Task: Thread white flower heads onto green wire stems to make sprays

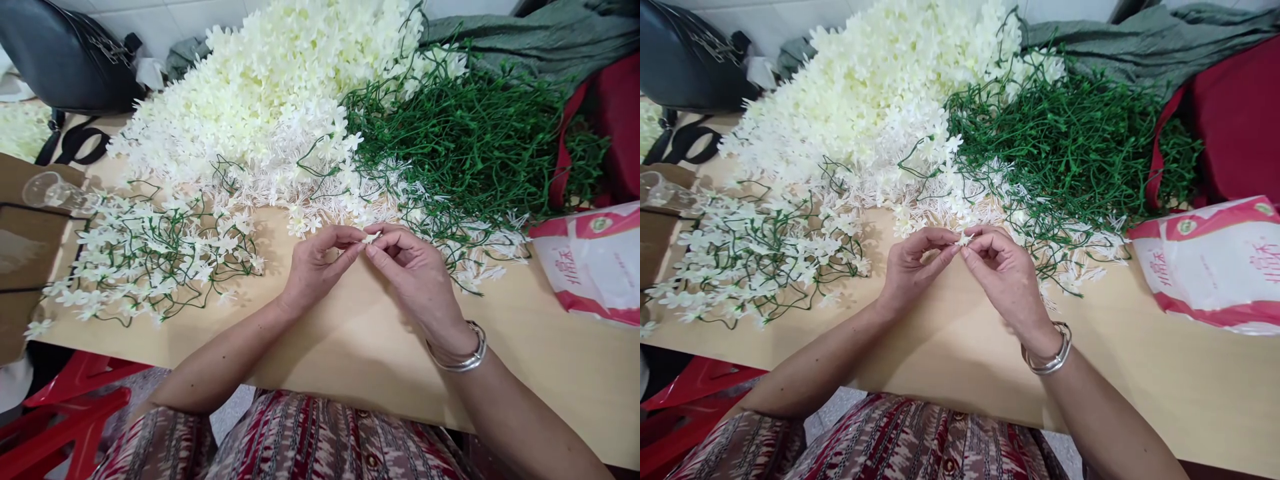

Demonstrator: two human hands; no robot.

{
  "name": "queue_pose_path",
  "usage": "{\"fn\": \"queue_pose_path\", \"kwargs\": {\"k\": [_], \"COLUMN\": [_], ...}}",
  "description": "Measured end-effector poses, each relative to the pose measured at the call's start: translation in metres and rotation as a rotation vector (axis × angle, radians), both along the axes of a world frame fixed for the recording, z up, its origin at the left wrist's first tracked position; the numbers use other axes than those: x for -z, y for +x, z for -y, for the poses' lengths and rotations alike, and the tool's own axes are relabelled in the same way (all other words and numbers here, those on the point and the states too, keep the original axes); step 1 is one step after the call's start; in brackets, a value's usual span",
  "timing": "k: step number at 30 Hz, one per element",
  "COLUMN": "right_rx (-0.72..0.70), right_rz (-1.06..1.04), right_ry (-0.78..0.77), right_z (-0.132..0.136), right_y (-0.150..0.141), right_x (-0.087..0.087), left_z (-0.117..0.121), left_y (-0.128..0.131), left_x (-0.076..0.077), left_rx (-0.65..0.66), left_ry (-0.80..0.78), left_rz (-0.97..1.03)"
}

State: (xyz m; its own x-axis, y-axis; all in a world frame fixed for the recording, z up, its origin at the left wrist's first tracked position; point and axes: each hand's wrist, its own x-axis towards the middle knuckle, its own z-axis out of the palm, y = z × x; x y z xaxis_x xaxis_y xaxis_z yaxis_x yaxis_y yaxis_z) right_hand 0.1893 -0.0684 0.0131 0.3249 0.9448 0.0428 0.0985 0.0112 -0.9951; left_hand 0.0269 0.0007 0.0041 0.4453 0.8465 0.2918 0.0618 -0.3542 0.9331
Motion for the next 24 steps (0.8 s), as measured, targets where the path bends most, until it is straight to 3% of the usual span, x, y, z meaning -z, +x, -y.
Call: {"fn": "queue_pose_path", "kwargs": {"k": [5, 12, 20, 24], "right_rx": [0.031, 0.049, 0.172, 0.147], "right_rz": [-0.043, -0.035, 0.1, 0.264], "right_ry": [0.006, 0.05, 0.167, 0.171], "right_z": [-0.0017, -0.0034, -0.0033, -0.0015], "right_y": [0.0003, -0.0038, -0.0056, -0.0031], "right_x": [-0.0009, 0.003, 0.0041, 0.0016], "left_z": [-0.0013, -0.0033, -0.0005, -0.0017], "left_y": [0.0009, 0.0033, 0.0034, 0.0043], "left_x": [0.0008, 0.0031, 0.0004, 0.0009], "left_rx": [0.015, 0.009, 0.002, 0.03], "left_ry": [-0.015, -0.197, -0.302, -0.395], "left_rz": [0.029, 0.11, 0.142, 0.185]}}
